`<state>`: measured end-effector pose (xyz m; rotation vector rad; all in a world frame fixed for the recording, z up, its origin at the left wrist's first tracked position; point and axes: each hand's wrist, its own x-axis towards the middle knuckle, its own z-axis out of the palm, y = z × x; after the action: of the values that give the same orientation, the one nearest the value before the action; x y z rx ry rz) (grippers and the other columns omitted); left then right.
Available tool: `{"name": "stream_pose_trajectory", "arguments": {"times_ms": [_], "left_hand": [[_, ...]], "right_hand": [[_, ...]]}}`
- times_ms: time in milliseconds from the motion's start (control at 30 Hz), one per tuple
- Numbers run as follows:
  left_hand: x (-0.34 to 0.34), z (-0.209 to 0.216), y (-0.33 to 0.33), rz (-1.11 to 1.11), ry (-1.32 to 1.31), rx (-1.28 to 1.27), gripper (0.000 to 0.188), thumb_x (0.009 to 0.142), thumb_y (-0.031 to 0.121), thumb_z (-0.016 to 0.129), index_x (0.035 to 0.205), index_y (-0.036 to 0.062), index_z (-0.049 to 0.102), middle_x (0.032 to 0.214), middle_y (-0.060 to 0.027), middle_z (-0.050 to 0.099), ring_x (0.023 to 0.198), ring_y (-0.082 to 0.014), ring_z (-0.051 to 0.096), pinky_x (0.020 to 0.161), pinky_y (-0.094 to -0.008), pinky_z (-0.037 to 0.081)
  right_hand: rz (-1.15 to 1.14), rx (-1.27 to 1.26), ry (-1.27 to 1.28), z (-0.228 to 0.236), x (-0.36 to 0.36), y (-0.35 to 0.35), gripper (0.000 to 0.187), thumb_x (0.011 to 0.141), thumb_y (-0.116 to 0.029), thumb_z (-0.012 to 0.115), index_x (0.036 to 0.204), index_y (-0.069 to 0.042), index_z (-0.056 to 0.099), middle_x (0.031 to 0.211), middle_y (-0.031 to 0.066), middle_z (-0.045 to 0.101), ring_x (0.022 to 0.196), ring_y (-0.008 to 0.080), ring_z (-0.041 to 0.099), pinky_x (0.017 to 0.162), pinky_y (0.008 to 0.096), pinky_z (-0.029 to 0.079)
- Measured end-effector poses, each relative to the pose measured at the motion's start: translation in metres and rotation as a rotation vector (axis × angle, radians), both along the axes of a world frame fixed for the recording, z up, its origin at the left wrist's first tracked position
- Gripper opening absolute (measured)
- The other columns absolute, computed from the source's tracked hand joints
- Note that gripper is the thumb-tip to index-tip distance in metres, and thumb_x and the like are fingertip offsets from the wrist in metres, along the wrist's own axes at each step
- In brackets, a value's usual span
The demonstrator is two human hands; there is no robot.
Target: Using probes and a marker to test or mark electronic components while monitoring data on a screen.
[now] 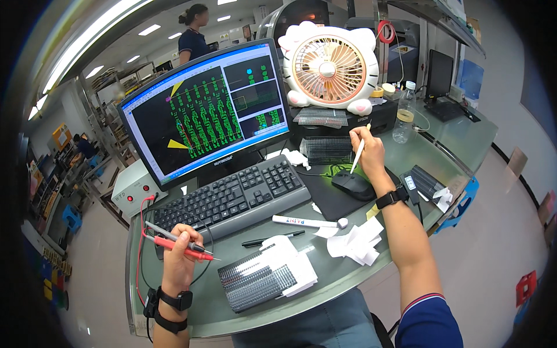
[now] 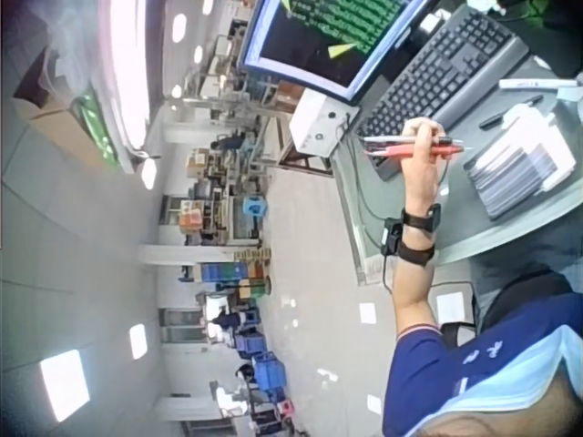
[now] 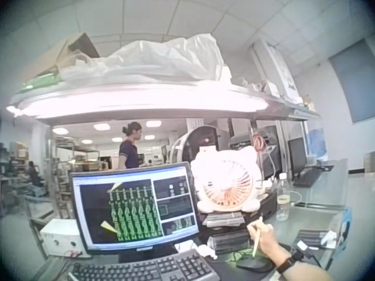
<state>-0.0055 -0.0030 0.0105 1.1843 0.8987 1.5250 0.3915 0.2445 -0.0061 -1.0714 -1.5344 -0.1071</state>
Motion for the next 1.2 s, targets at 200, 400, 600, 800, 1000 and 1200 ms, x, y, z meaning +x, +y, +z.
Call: {"name": "stream_pose_trajectory", "arguments": {"times_ms": [200, 400, 600, 800, 1000, 1200], "left_hand": [[0.004, -0.002, -0.001, -0.023, -0.024, -0.045, 0.024, 0.089, 0.022, 0.062, 0.099, 0.0006, 0.058, 0.080, -0.0085, 0.059, 0.068, -0.0156, 0.060, 0.063, -0.0287, 0.049], [0.008, -0.009, 0.003, -0.082, -0.013, -0.110, 0.026, 0.088, 0.020, 0.064, 0.103, -0.0010, 0.059, 0.083, -0.0103, 0.064, 0.072, -0.0162, 0.063, 0.067, -0.0282, 0.049], [0.010, -0.009, -0.001, -0.154, 0.080, -0.161, 0.030, 0.084, 0.016, 0.068, 0.107, -0.0018, 0.060, 0.086, -0.0098, 0.065, 0.078, -0.0149, 0.062, 0.071, -0.0276, 0.050], [0.017, -0.003, -0.001, -0.201, 0.170, -0.189, 0.026, 0.084, 0.011, 0.066, 0.106, 0.0004, 0.058, 0.094, -0.0064, 0.061, 0.083, -0.0121, 0.061, 0.076, -0.0258, 0.051], [0.028, 0.003, 0.006, -0.214, 0.254, -0.148, 0.023, 0.082, 0.010, 0.068, 0.100, 0.0030, 0.054, 0.092, -0.0021, 0.057, 0.084, -0.0076, 0.059, 0.076, -0.0218, 0.051], [0.045, 0.009, 0.018, -0.296, 0.273, -0.194, 0.021, 0.083, 0.013, 0.068, 0.096, 0.0044, 0.054, 0.090, 0.0001, 0.057, 0.082, -0.0046, 0.056, 0.072, -0.0193, 0.046]], "right_hand": [[-0.060, 0.075, -0.102, -0.009, 0.005, 0.006, 0.010, 0.087, -0.020, 0.063, 0.085, -0.010, 0.062, 0.057, 0.0063, 0.059, 0.056, 0.0273, 0.059, 0.062, 0.0365, 0.044], [-0.047, 0.033, -0.099, -0.006, 0.007, 0.002, 0.008, 0.087, -0.020, 0.063, 0.086, -0.012, 0.062, 0.062, 0.0058, 0.061, 0.061, 0.0276, 0.060, 0.064, 0.0354, 0.044], [-0.065, 0.100, -0.071, -0.002, 0.001, 0.000, 0.007, 0.086, -0.018, 0.064, 0.085, -0.012, 0.062, 0.066, 0.0053, 0.062, 0.060, 0.0276, 0.058, 0.064, 0.0353, 0.044], [0.012, 0.139, -0.040, 0.006, -0.006, -0.008, 0.005, 0.087, -0.016, 0.063, 0.085, -0.011, 0.062, 0.058, 0.0038, 0.057, 0.055, 0.0243, 0.056, 0.061, 0.0345, 0.042], [0.052, 0.160, -0.072, 0.007, -0.012, -0.010, 0.005, 0.086, -0.015, 0.063, 0.085, -0.010, 0.062, 0.057, 0.0023, 0.057, 0.055, 0.0227, 0.056, 0.060, 0.0339, 0.041], [0.071, 0.132, -0.066, 0.009, -0.012, -0.012, 0.004, 0.086, -0.014, 0.063, 0.086, -0.009, 0.062, 0.057, 0.0016, 0.057, 0.055, 0.0199, 0.056, 0.060, 0.0319, 0.042]]}}
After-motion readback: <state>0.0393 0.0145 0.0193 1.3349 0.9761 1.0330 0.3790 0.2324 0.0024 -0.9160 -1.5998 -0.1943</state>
